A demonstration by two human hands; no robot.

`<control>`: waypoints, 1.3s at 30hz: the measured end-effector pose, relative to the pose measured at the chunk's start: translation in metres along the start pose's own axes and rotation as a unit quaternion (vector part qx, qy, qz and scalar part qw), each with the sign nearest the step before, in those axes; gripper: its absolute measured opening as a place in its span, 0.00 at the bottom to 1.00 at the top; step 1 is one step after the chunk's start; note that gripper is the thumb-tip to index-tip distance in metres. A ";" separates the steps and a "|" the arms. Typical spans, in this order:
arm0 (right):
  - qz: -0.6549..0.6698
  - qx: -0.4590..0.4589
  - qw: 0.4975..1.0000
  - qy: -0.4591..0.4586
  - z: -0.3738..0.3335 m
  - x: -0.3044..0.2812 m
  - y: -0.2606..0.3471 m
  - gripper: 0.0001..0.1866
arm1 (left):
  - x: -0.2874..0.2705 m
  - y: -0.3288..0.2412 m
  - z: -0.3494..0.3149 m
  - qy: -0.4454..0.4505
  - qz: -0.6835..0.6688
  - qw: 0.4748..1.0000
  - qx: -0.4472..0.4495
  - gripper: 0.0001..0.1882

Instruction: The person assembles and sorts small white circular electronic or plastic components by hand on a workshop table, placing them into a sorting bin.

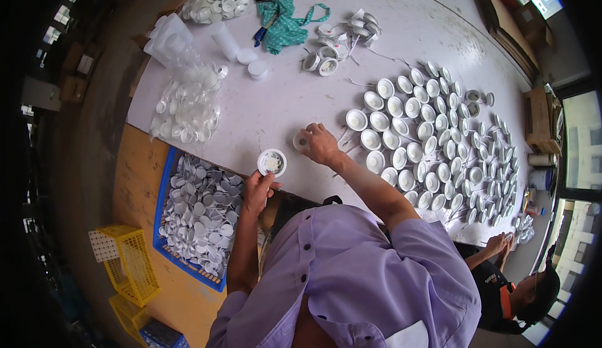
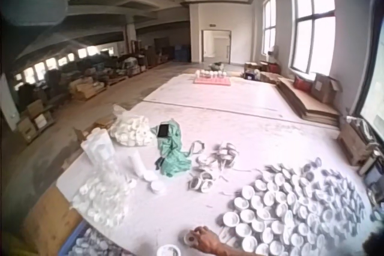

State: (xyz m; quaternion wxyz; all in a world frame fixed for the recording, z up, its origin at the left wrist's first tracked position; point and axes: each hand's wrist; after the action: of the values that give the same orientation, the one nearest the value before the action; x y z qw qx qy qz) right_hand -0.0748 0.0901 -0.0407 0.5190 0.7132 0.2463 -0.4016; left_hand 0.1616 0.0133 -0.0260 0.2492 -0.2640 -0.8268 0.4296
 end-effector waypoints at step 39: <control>0.419 0.076 0.904 -0.031 -0.035 -0.029 0.031 0.17 | 0.034 -0.022 0.014 0.102 0.044 0.991 0.079 0.16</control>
State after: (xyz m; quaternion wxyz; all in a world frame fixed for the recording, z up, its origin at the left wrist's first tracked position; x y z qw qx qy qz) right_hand -0.0560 0.1141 0.0055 0.5912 0.7751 -0.1226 -0.1864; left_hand 0.1231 0.0163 -0.0077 0.3335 -0.3219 -0.7480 0.4750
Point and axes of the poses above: each hand's wrist, its own z-axis towards the middle knuckle, its own x-axis out of the palm, y = z × x, and after that the axes turned 4 degrees about z, right-handed
